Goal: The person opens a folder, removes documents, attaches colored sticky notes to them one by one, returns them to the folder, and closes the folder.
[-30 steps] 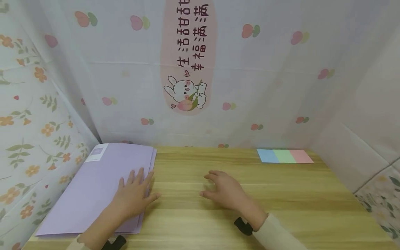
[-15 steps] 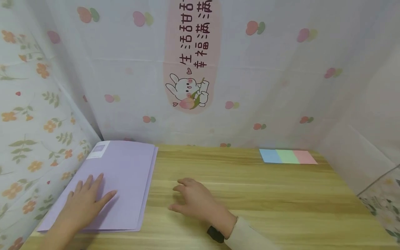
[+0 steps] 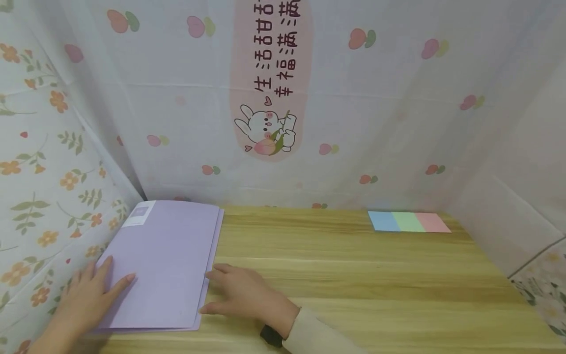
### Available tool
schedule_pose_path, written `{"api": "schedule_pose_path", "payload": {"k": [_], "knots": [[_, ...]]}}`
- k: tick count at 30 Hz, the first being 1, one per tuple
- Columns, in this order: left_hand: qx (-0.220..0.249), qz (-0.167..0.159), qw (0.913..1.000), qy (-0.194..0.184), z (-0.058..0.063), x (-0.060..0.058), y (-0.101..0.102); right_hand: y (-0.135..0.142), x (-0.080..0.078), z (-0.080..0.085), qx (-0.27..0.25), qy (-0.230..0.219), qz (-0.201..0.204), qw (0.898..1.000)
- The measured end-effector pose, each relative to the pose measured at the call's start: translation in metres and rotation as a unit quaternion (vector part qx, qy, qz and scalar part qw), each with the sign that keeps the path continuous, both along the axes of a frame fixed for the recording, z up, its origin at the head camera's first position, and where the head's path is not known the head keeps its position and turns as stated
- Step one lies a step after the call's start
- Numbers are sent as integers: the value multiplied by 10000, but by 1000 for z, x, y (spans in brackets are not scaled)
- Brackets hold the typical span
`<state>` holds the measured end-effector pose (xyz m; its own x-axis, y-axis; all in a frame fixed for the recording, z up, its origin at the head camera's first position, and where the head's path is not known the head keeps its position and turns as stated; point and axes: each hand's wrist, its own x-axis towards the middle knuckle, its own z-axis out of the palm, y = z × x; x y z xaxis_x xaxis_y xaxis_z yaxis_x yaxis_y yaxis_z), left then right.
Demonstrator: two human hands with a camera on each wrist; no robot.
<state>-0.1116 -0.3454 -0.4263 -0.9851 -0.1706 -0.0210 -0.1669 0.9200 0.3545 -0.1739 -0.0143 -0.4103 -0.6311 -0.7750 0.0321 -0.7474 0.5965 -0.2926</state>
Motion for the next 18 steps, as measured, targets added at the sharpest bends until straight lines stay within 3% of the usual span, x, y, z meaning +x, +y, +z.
{"api": "schedule_pose_path", "payload": {"k": [10,18], "knots": [[146,33,9998,162,-11,-1,-9,-18,1,-7,587,415,749,9946],[152,-22,9999,7,-17,-4,-8,-28,2,-9,1285,453,987,9857]]}}
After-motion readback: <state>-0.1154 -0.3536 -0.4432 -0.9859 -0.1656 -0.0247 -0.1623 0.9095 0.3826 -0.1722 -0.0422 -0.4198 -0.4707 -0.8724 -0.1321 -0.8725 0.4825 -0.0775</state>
